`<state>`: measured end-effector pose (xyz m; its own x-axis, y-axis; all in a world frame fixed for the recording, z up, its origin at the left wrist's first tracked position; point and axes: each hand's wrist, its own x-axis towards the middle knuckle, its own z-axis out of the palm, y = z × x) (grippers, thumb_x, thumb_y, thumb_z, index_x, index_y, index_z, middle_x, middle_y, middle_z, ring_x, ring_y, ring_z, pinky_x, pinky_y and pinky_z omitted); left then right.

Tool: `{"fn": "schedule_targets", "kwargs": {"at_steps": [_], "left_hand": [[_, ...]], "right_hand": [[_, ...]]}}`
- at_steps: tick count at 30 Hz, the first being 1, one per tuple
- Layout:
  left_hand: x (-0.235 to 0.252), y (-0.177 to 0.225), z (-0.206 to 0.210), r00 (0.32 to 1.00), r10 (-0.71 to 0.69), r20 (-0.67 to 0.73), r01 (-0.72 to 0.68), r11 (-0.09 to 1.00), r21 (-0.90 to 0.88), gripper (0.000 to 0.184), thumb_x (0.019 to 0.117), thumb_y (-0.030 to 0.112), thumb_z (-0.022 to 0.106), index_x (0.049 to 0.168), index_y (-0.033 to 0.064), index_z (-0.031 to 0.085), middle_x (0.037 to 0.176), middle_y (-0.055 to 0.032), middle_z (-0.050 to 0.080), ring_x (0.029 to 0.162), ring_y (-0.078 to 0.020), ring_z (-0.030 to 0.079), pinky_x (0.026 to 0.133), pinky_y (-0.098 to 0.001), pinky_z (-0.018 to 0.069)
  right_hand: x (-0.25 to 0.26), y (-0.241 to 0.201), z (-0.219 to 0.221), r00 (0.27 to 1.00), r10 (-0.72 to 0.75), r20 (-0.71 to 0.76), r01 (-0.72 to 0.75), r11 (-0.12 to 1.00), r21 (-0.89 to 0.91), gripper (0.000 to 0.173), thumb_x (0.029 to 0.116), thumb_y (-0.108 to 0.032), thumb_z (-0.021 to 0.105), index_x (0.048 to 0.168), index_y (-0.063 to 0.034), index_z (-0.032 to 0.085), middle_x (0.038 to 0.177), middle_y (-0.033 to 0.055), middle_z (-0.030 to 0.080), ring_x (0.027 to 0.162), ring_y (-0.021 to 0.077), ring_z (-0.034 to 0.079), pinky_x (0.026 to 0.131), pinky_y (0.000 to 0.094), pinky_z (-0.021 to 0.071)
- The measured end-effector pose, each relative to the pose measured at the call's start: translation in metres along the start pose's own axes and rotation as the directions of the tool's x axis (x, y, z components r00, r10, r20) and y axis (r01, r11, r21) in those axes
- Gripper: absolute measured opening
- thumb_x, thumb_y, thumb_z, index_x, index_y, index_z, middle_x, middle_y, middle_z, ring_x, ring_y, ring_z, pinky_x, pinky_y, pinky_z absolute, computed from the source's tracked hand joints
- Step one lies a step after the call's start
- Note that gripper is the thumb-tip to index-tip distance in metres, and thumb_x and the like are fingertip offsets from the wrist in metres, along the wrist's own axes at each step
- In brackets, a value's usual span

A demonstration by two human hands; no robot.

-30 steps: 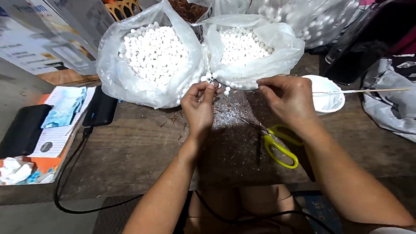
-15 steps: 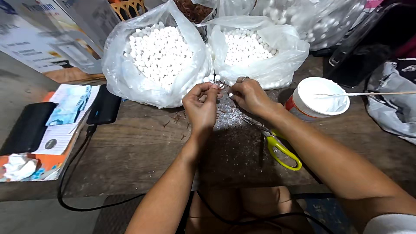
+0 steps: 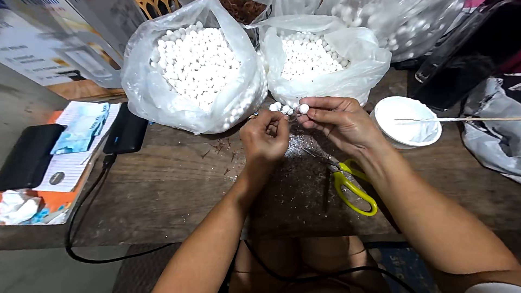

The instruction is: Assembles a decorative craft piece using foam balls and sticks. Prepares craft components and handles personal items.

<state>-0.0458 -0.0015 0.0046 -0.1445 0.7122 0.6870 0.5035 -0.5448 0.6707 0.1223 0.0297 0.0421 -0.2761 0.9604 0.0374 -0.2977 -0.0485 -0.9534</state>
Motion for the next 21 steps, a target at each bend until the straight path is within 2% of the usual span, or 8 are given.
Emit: {"fn": "schedule_targets", "kwargs": {"at_steps": [3, 9, 21], "left_hand": [[-0.001, -0.002, 0.002, 0.999, 0.045, -0.024, -0.045, 0.999, 0.016, 0.009, 0.0888, 0.003, 0.065, 0.084, -0.0034, 0.070, 0.069, -0.0047, 0.065, 0.060, 0.0024, 0.054, 0.059, -0.0118, 0.0440], [-0.003, -0.004, 0.007, 0.992, 0.115, -0.055, -0.111, 0.992, 0.068, 0.009, 0.0861, 0.002, 0.065, 0.081, -0.0023, 0.071, 0.068, -0.0068, 0.066, 0.059, -0.0016, 0.057, 0.057, -0.0149, 0.0453], [-0.004, -0.006, 0.008, 0.981, 0.190, -0.049, -0.179, 0.969, 0.168, 0.010, 0.0853, 0.003, 0.065, 0.081, -0.0006, 0.073, 0.067, -0.0091, 0.068, 0.058, -0.0099, 0.062, 0.053, -0.0237, 0.0467]], "right_hand": [[0.002, 0.004, -0.002, 1.000, -0.010, 0.007, 0.010, 1.000, -0.019, 0.025, 0.0948, 0.013, 0.053, 0.102, -0.0002, 0.073, 0.083, 0.0008, 0.075, 0.070, 0.0071, 0.071, 0.070, 0.0218, 0.0619], [0.004, 0.010, -0.005, 0.997, -0.082, -0.003, 0.081, 0.989, -0.121, 0.022, 0.0917, 0.010, 0.060, 0.099, -0.0031, 0.076, 0.085, -0.0023, 0.074, 0.067, 0.0022, 0.065, 0.063, 0.0179, 0.0562], [0.004, 0.014, -0.004, 0.978, -0.210, 0.009, 0.207, 0.959, -0.196, 0.023, 0.0885, 0.013, 0.064, 0.100, -0.0024, 0.076, 0.088, -0.0027, 0.076, 0.075, 0.0013, 0.069, 0.071, 0.0181, 0.0585]]}}
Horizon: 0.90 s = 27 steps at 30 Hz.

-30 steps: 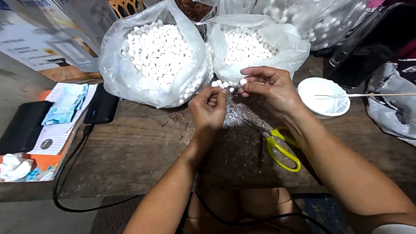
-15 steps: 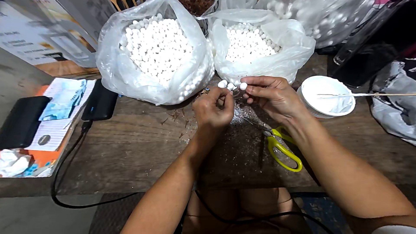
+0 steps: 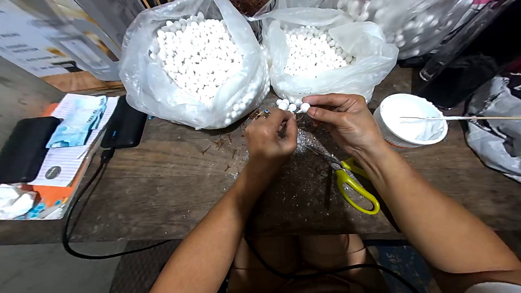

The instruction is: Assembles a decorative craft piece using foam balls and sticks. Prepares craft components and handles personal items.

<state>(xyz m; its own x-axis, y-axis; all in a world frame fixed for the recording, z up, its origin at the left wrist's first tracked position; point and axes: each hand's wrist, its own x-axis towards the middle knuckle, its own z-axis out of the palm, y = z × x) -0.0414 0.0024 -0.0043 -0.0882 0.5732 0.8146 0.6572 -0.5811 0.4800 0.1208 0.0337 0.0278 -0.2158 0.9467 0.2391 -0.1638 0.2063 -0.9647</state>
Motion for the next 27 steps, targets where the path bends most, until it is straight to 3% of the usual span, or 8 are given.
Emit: {"fn": "schedule_targets", "kwargs": {"at_steps": [10, 16, 22, 27], "left_hand": [[0.0008, 0.0002, -0.0035, 0.998, 0.029, 0.061, -0.034, 0.995, 0.090, 0.013, 0.0868, 0.006, 0.063, 0.078, 0.0006, 0.072, 0.067, -0.0106, 0.067, 0.057, -0.0179, 0.061, 0.053, -0.0307, 0.0445], [-0.0001, -0.0009, -0.0028, 0.995, 0.086, 0.055, -0.093, 0.986, 0.142, 0.015, 0.0855, 0.006, 0.062, 0.075, 0.0002, 0.070, 0.063, -0.0115, 0.063, 0.056, -0.0206, 0.059, 0.053, -0.0325, 0.0430], [-0.0016, -0.0012, -0.0017, 0.992, 0.112, 0.053, -0.120, 0.979, 0.167, 0.016, 0.0858, 0.006, 0.061, 0.073, 0.0007, 0.069, 0.062, -0.0114, 0.063, 0.057, -0.0220, 0.061, 0.055, -0.0348, 0.0445], [-0.0013, -0.0024, -0.0014, 0.992, 0.116, 0.044, -0.121, 0.978, 0.172, 0.016, 0.0856, 0.007, 0.061, 0.074, 0.0011, 0.070, 0.062, -0.0116, 0.063, 0.057, -0.0229, 0.061, 0.054, -0.0351, 0.0442]], "right_hand": [[-0.0022, 0.0019, -0.0023, 0.983, -0.171, 0.068, 0.182, 0.957, -0.224, 0.020, 0.0876, 0.008, 0.069, 0.105, 0.0001, 0.074, 0.097, -0.0021, 0.076, 0.083, -0.0012, 0.070, 0.080, 0.0167, 0.0585], [-0.0028, 0.0029, -0.0018, 0.955, -0.272, 0.117, 0.296, 0.890, -0.348, 0.016, 0.0887, 0.002, 0.069, 0.104, 0.0019, 0.075, 0.097, 0.0015, 0.073, 0.082, -0.0024, 0.067, 0.076, 0.0137, 0.0560], [-0.0040, 0.0031, -0.0007, 0.955, -0.277, 0.110, 0.297, 0.857, -0.422, 0.013, 0.0927, -0.005, 0.069, 0.102, 0.0005, 0.076, 0.091, 0.0004, 0.072, 0.077, -0.0049, 0.065, 0.073, 0.0115, 0.0545], [-0.0067, -0.0048, -0.0030, 0.956, -0.229, 0.180, 0.289, 0.833, -0.472, 0.018, 0.0950, -0.006, 0.065, 0.109, 0.0015, 0.074, 0.098, 0.0025, 0.071, 0.077, -0.0050, 0.063, 0.072, 0.0106, 0.0532]]}}
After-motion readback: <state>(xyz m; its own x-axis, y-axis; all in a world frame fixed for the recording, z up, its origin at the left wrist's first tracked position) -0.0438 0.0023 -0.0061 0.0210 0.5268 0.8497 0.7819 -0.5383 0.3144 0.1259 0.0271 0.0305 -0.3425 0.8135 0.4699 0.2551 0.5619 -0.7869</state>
